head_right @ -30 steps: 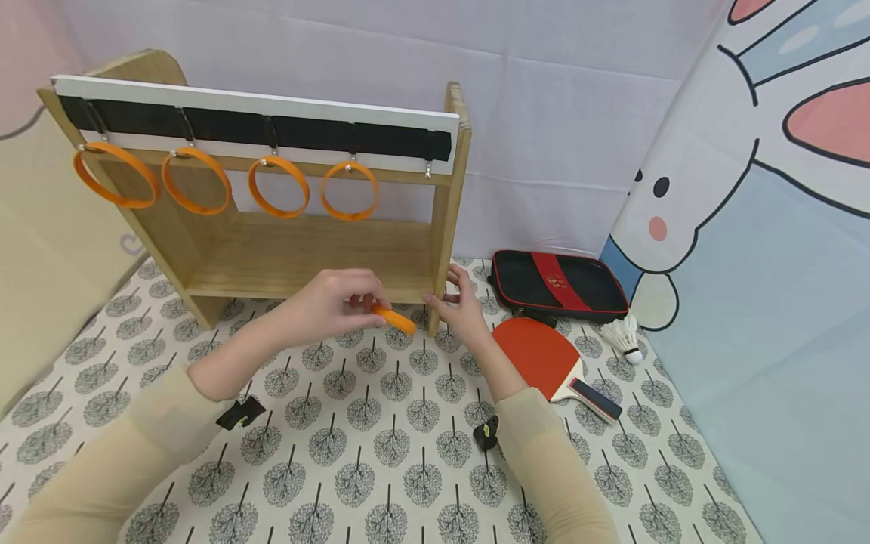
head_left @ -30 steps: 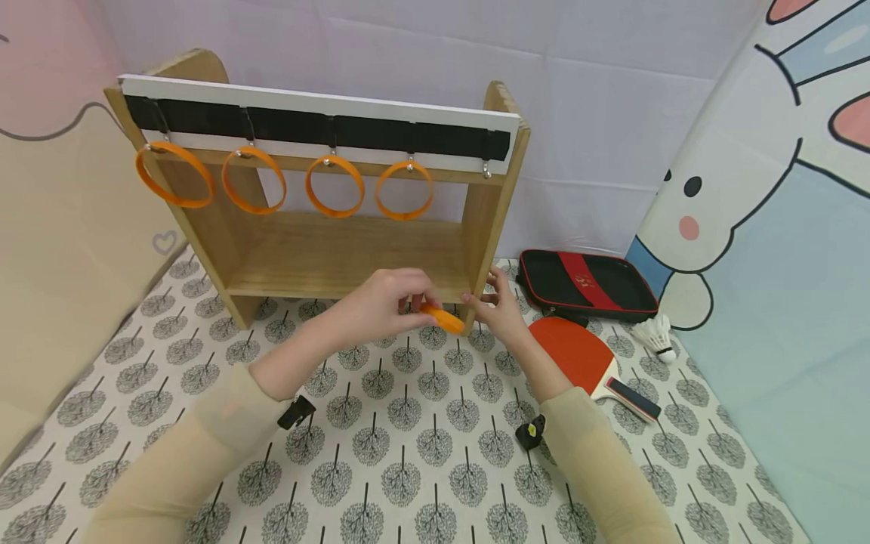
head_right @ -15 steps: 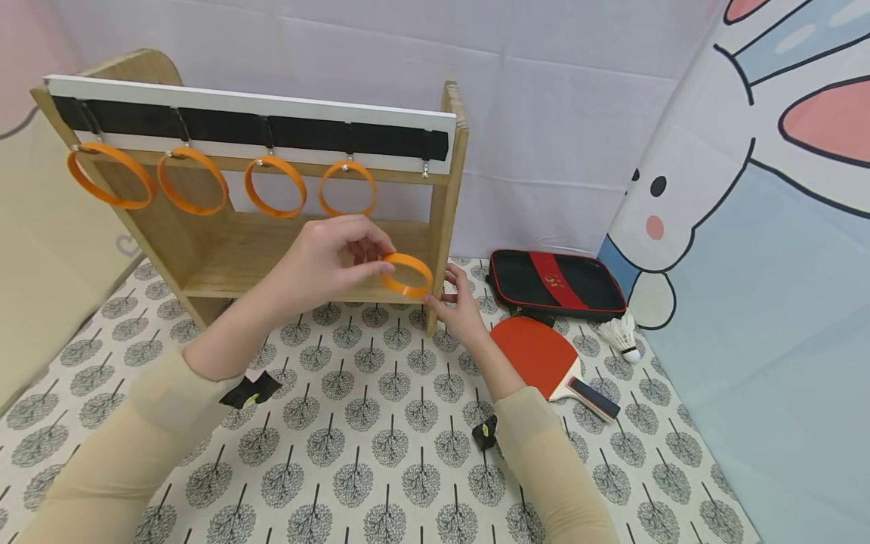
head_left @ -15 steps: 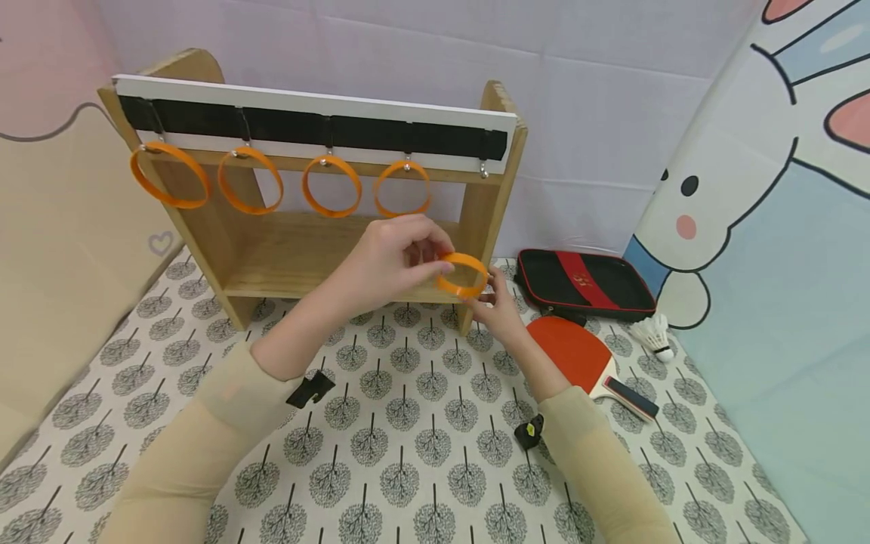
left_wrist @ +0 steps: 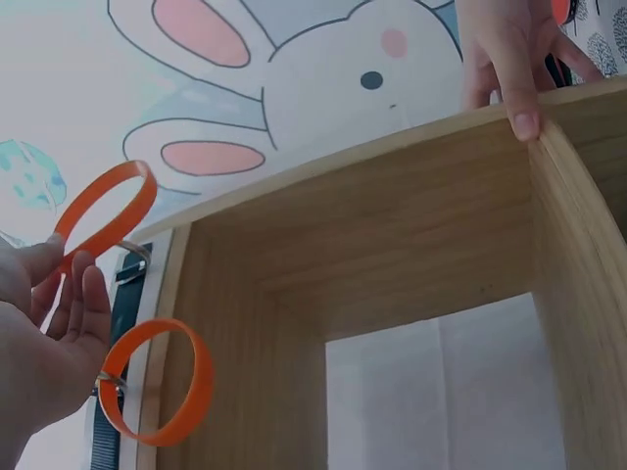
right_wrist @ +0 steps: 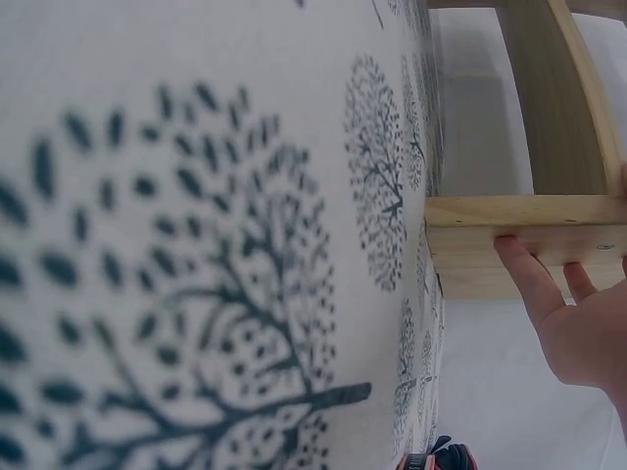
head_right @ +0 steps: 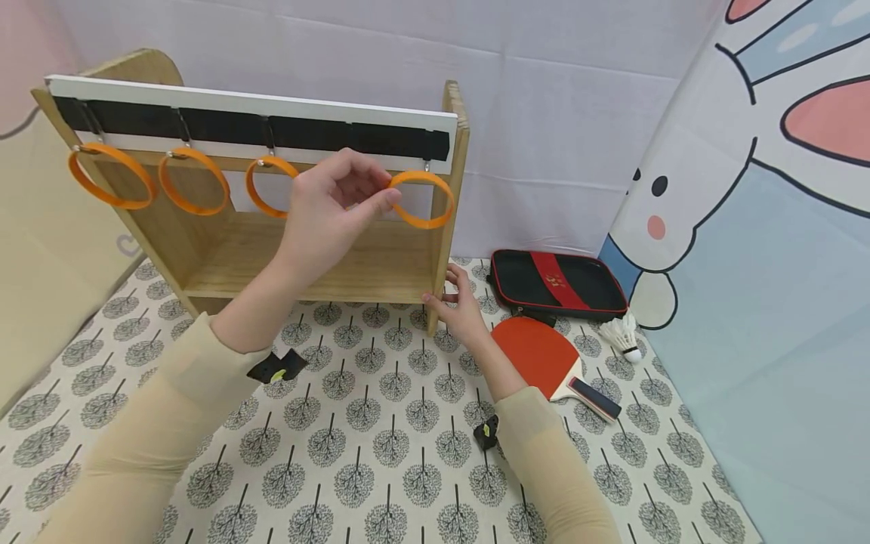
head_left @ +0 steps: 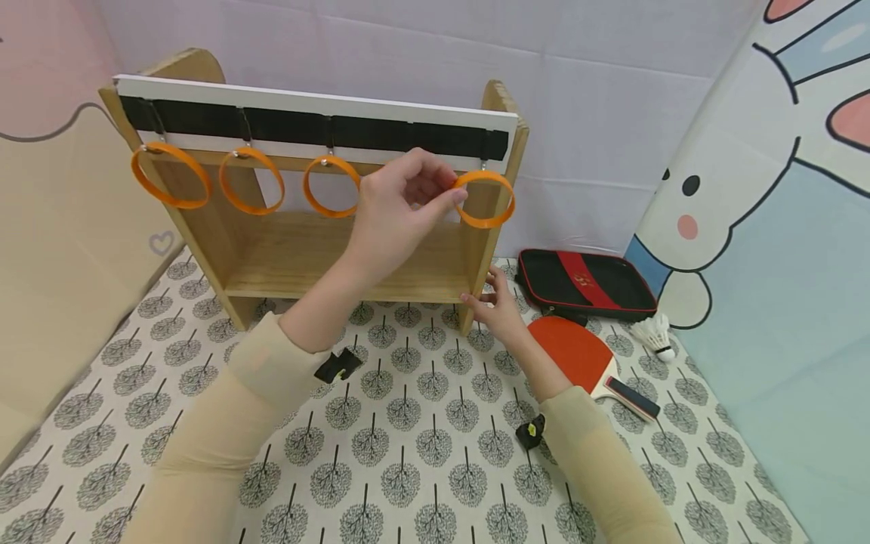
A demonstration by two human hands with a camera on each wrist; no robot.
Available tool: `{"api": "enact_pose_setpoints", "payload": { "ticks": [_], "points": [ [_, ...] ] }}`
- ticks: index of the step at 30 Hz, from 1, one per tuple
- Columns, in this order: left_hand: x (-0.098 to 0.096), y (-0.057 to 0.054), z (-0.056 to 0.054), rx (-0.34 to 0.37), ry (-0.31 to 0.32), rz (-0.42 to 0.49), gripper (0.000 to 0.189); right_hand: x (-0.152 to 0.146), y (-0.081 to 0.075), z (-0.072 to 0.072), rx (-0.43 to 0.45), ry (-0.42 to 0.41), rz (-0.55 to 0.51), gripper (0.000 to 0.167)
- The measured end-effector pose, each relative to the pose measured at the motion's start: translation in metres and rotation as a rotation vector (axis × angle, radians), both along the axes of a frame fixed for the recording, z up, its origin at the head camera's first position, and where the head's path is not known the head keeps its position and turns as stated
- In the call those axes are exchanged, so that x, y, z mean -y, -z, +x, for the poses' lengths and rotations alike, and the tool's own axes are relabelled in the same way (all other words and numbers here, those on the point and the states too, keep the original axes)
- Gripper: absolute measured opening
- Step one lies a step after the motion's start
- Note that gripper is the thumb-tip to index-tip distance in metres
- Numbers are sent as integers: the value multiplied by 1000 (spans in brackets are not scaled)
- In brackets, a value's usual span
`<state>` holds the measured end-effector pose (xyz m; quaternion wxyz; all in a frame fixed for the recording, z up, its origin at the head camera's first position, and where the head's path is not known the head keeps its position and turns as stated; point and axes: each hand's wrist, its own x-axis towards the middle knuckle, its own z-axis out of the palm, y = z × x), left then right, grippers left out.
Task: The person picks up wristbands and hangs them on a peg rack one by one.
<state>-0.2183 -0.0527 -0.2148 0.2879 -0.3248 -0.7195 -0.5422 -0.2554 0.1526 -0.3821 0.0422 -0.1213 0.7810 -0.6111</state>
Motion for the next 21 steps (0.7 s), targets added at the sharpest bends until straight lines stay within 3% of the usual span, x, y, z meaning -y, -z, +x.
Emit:
{"api": "enact_pose_setpoints", "payload": {
  "ticks": [4,8,15,21],
  "points": [
    [-6,3,-7,-55,-32,60,19,0,1,-1,1,-1,-6,69],
    [-12,9,-13,-155,-113,54,19,0,2,-2,-1,-1,-4,69],
    [-13,14,-20,-347,-240,-72,18,1,1,-2,2,-3,-2,69],
    [-13,19,-22,-405,-292,-206,16,-1,1,-2,10,1,-4,70]
  ]
}}
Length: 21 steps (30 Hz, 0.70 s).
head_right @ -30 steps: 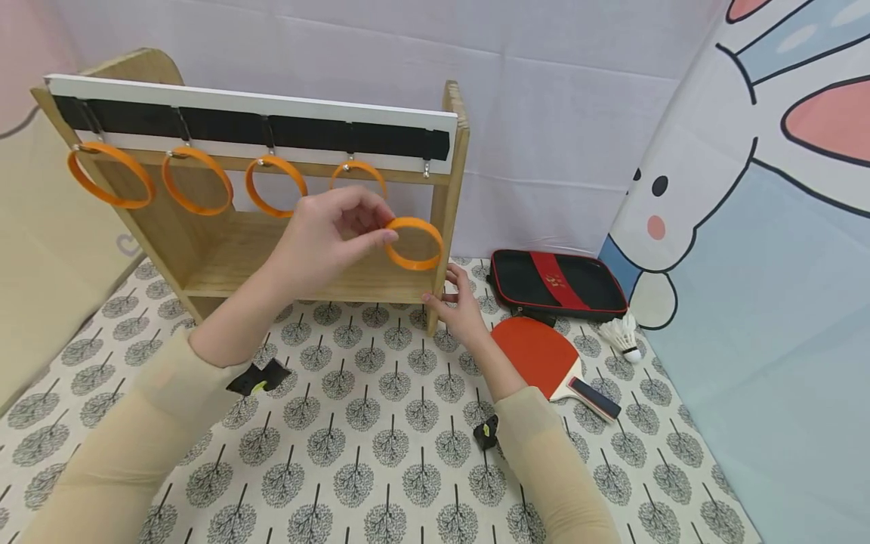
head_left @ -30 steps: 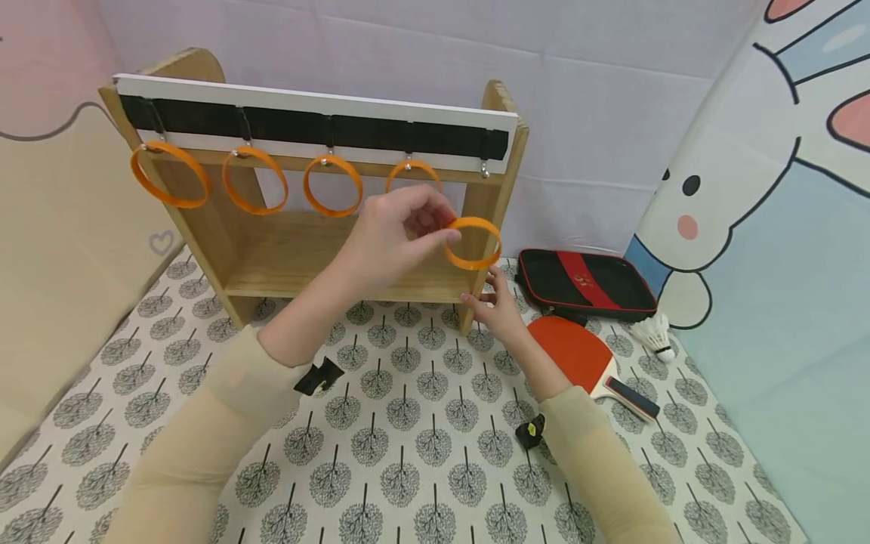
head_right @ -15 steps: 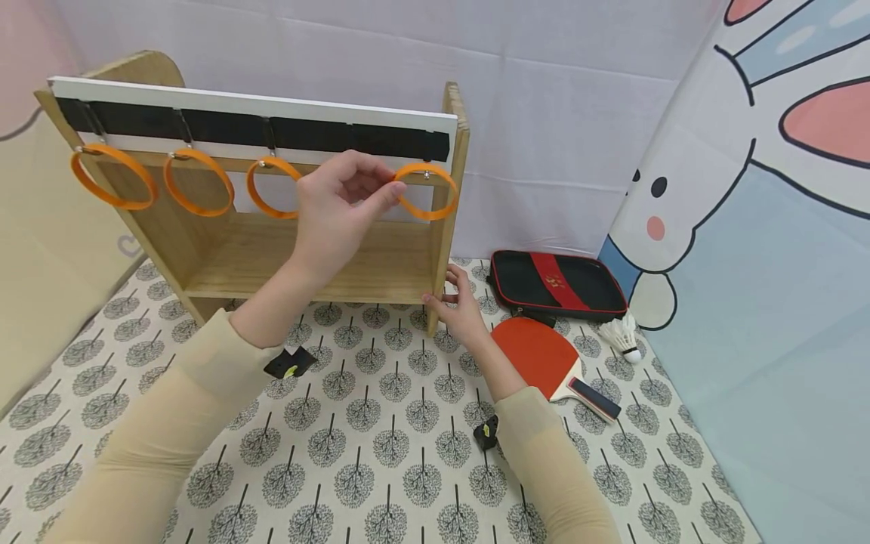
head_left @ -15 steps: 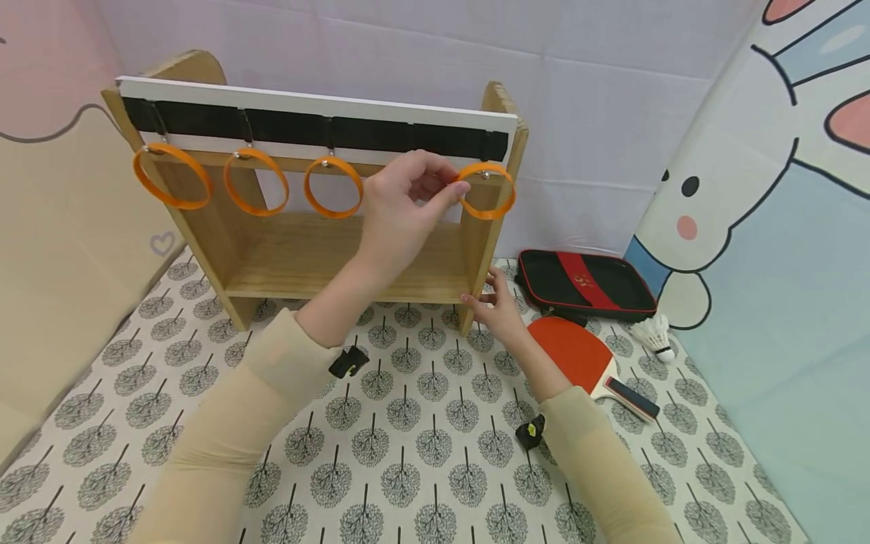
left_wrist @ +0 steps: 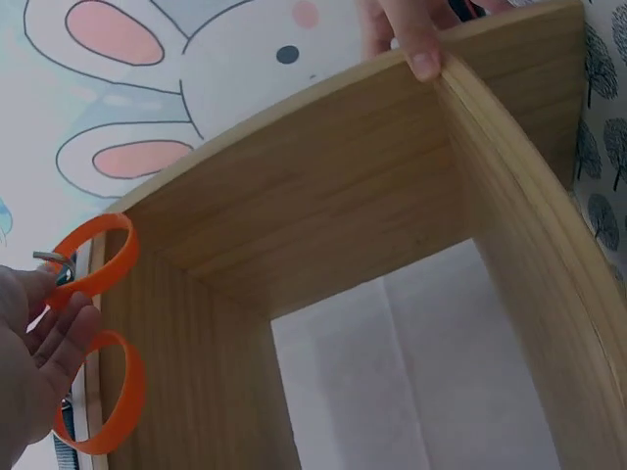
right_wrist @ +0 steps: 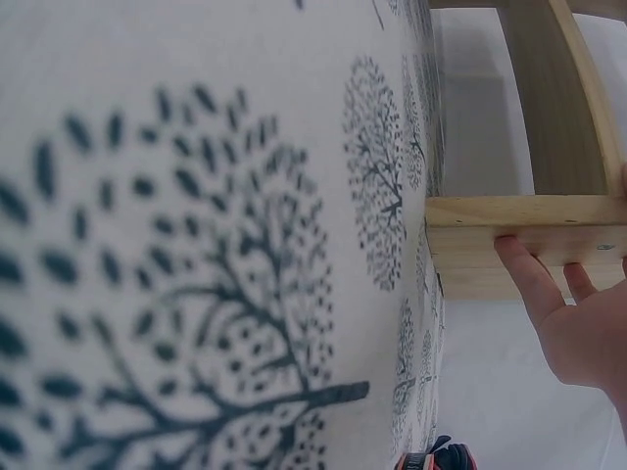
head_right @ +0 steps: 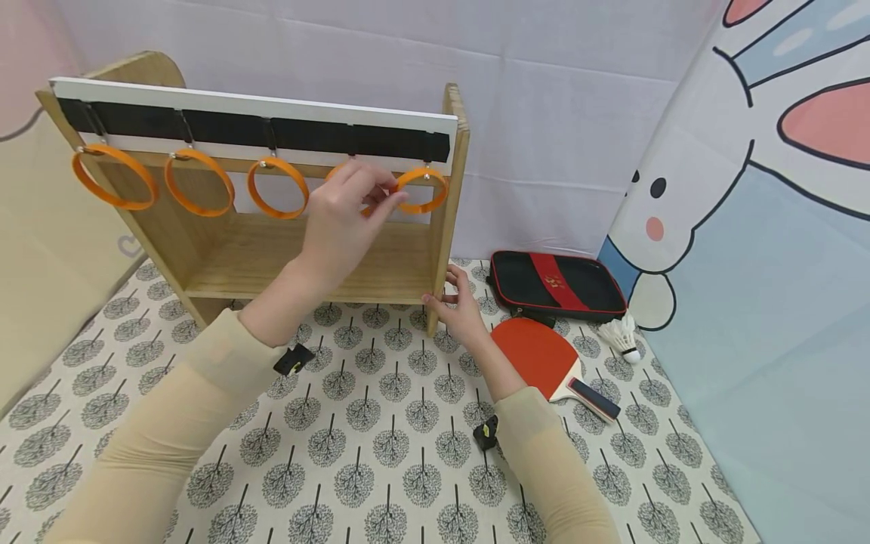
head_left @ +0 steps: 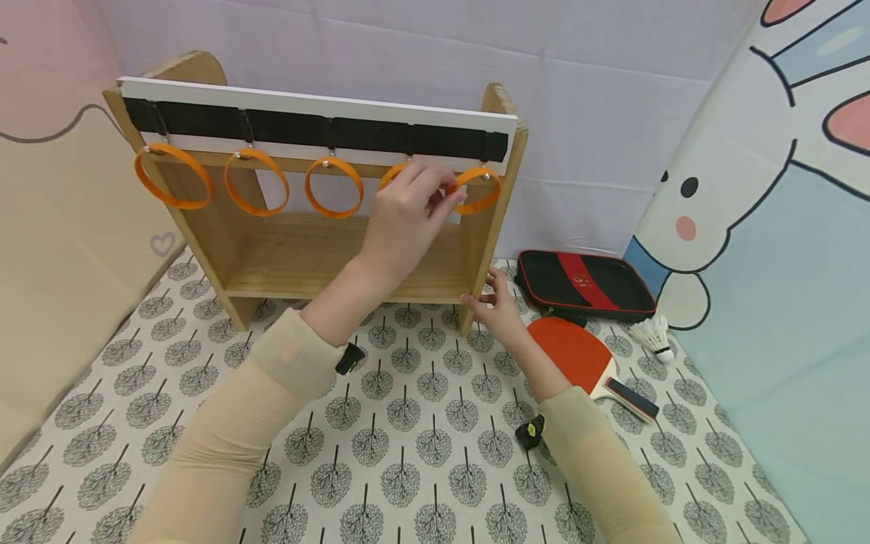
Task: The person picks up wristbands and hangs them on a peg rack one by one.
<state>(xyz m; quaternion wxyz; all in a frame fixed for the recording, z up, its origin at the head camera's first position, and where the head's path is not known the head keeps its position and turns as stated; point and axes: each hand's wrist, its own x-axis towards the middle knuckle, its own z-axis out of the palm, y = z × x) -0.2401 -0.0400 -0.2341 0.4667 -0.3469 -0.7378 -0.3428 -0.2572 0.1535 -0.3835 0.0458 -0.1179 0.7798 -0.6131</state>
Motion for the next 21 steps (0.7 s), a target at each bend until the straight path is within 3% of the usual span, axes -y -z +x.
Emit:
{"api": "enact_pose_setpoints", "payload": {
  "ticks": [4,10,21],
  "points": [
    [1,4,0,-3,-33,-62,15,-1,1,-1,-1,-3,-8,70],
    [8,7,3,58,-13,-78,18,-1,3,-3,-17,-6,-16,69],
    [34,10,37,154,42,-76,19,1,2,-3,-19,-12,-10,69]
  ]
}}
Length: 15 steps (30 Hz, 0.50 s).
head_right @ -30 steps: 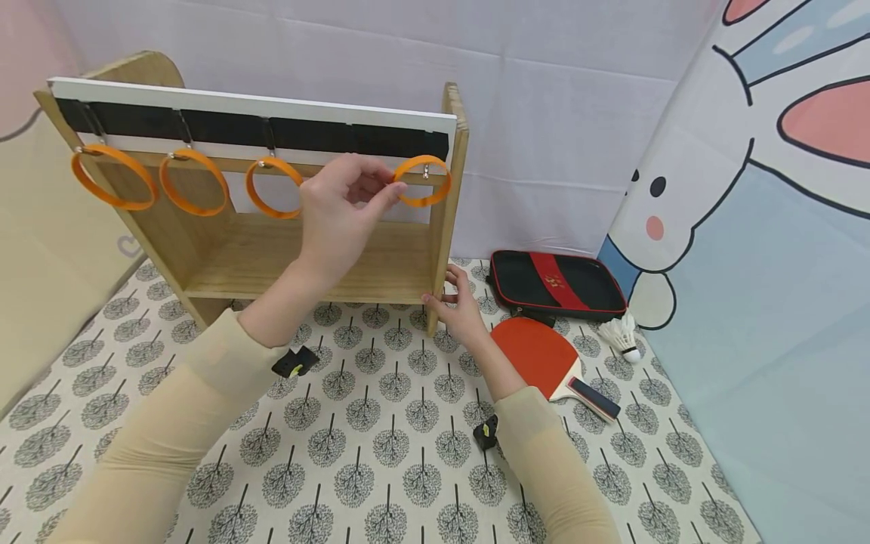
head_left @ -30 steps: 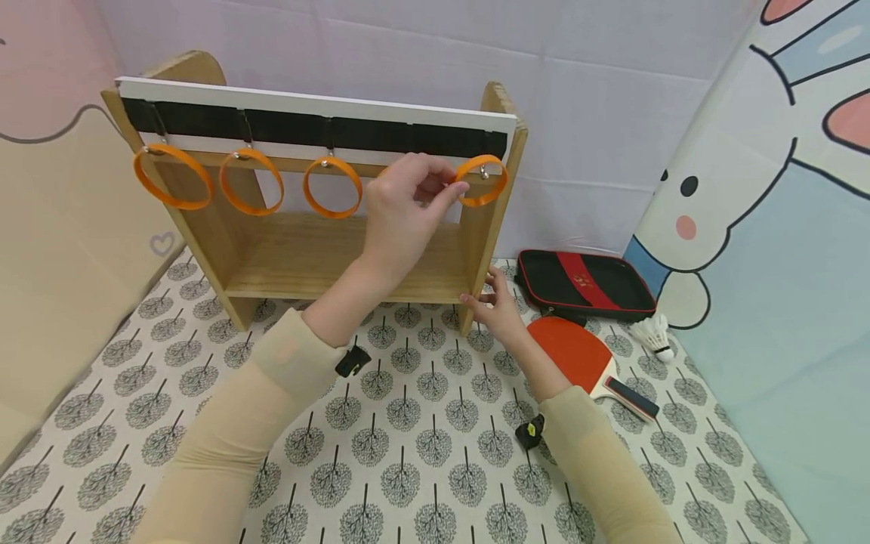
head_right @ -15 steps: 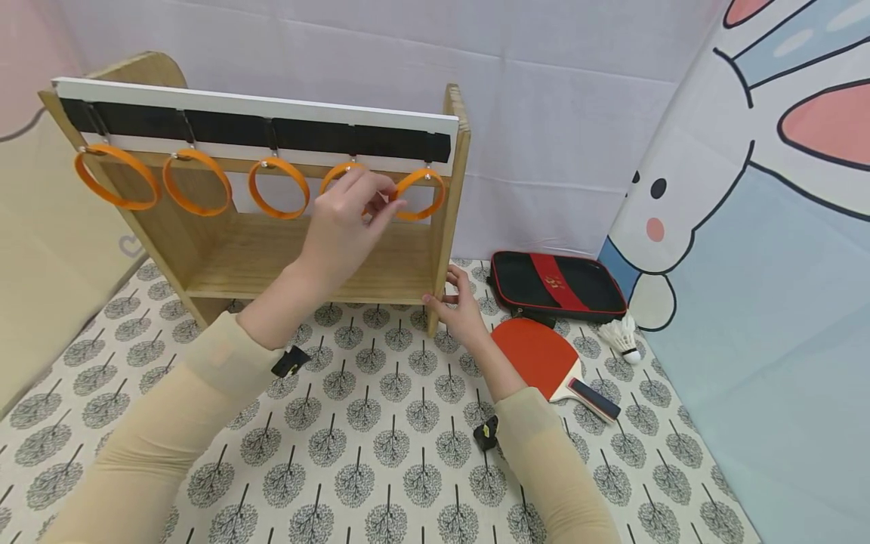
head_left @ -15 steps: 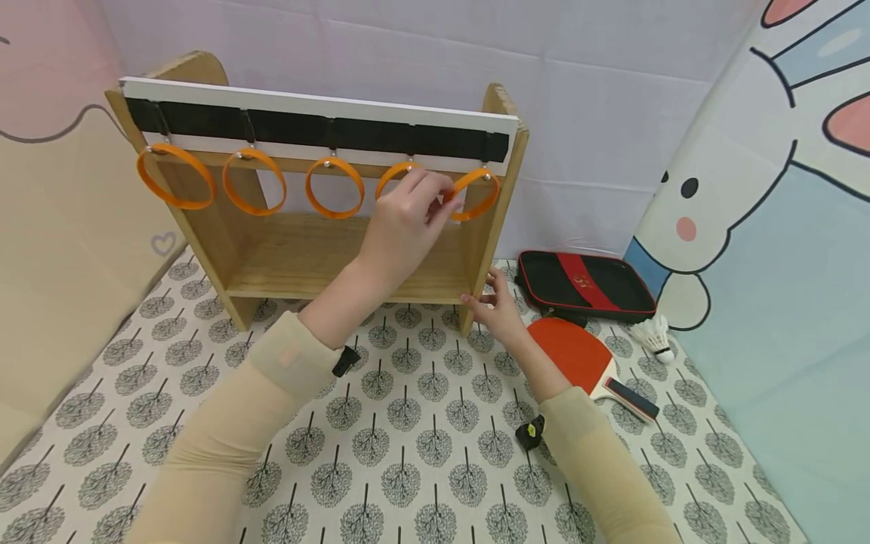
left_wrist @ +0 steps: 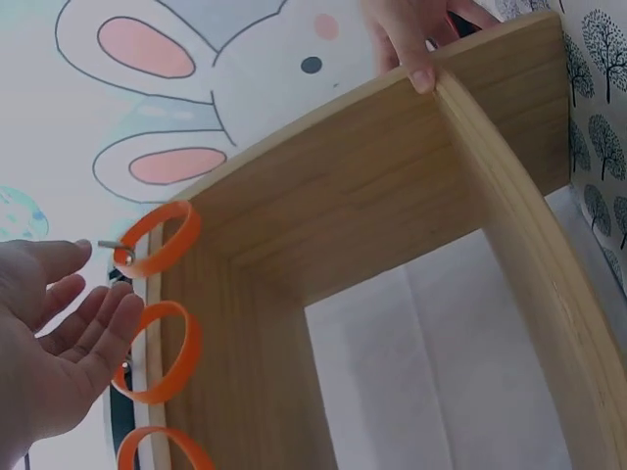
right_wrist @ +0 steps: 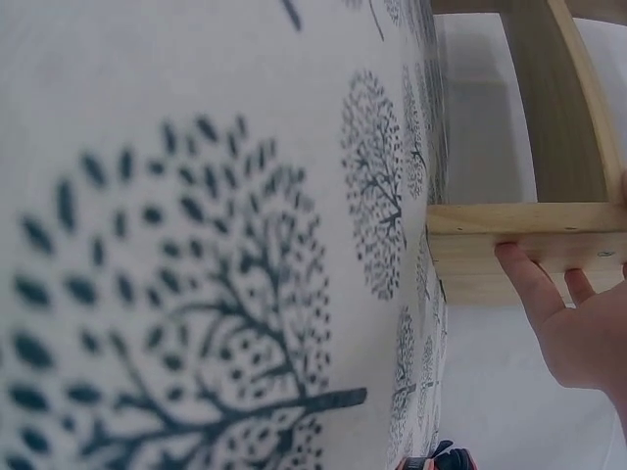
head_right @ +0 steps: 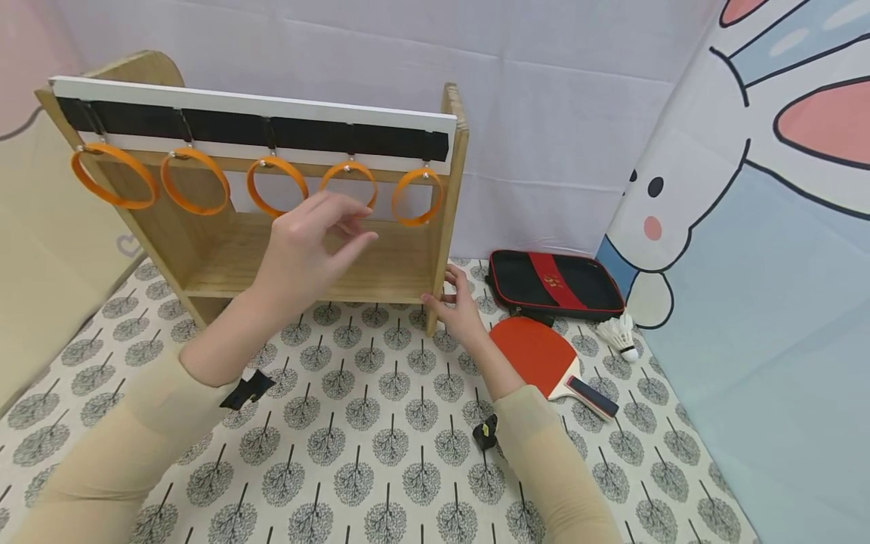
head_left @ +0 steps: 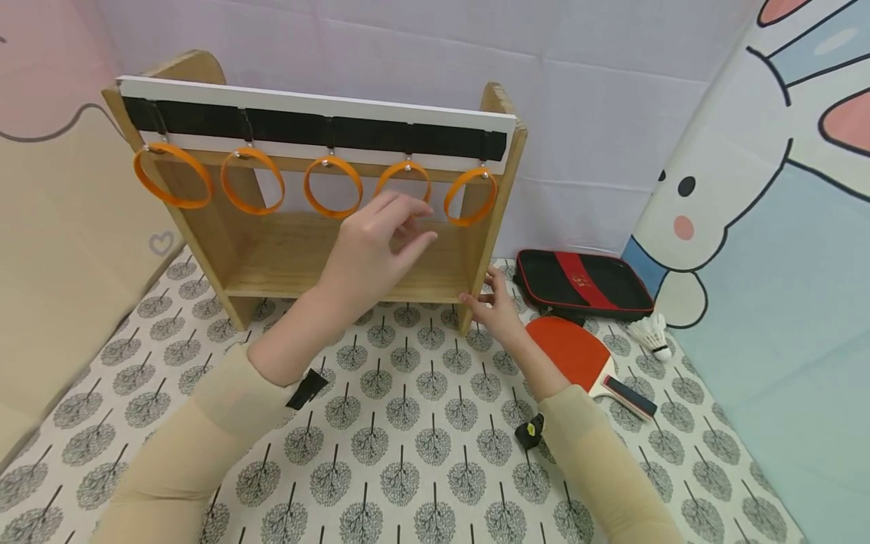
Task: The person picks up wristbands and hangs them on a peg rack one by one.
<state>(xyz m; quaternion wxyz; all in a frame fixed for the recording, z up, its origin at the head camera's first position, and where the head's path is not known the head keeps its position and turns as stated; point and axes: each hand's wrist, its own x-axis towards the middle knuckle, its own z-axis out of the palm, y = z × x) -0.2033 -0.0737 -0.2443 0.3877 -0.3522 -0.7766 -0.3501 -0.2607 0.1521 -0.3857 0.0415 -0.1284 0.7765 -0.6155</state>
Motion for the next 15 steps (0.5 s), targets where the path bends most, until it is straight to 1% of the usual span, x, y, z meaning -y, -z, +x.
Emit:
{"api": "enact_pose_setpoints", "payload": {
  "ticks": [3,6,8,10,13,15],
  "points": [
    [5,1,7,29,16,3,20,-1,-2,0,3,-8,12,70],
    [9,3,10,44,36,10,24,-4,-2,1,24,-25,28,70],
    [11,6,12,47,34,6,27,-10,-1,2,36,-35,41,70],
    [14,10,14,47,24,-3,31,-17,2,4,25,-36,60,70],
    [19,18,18,44,-9,-30,37,-30,4,9,-59,-5,151,69],
    [22,25,21,37,-29,-50,44,-37,-1,16,-141,27,241,68]
  ]
}}
